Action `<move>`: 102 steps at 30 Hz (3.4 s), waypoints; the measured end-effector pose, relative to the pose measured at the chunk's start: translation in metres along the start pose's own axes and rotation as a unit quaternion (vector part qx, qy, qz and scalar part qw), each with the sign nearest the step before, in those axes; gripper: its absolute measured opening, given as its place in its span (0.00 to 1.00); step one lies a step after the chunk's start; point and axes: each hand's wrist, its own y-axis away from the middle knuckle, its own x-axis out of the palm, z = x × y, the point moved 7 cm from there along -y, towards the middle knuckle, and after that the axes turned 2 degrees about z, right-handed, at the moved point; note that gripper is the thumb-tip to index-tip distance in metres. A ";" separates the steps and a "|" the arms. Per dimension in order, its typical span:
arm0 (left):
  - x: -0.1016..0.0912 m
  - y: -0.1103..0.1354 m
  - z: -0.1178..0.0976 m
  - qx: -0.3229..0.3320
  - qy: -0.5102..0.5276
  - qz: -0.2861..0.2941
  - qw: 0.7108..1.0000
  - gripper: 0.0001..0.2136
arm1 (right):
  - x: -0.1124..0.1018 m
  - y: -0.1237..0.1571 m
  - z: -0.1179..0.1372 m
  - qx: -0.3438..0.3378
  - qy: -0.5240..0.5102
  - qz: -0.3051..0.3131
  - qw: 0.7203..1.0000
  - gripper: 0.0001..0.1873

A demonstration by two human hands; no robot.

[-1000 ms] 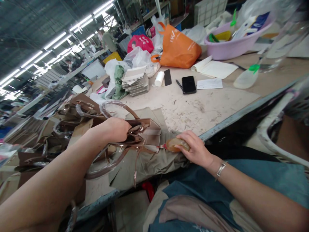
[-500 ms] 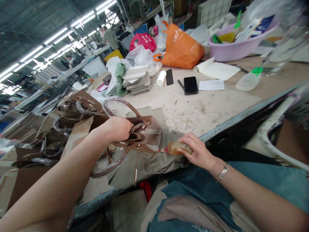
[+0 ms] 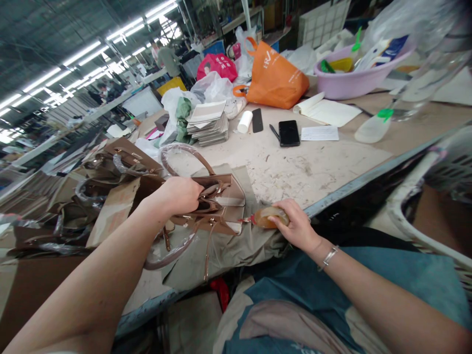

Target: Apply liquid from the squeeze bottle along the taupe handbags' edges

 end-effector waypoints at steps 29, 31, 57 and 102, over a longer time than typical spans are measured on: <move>-0.004 0.001 -0.002 0.000 0.020 -0.011 1.000 0.14 | 0.002 -0.015 -0.026 0.056 0.024 -0.037 0.997 0.13; -0.004 0.001 -0.002 0.000 0.018 -0.011 1.000 0.14 | 0.004 -0.016 -0.026 0.052 0.009 -0.012 0.999 0.13; -0.007 0.003 -0.004 -0.008 0.018 -0.042 0.999 0.13 | 0.007 -0.019 -0.027 0.045 -0.038 0.042 0.997 0.14; -0.015 -0.018 0.000 -0.017 -0.009 -0.059 0.998 0.14 | 0.004 -0.027 -0.041 0.072 0.024 -0.079 0.994 0.13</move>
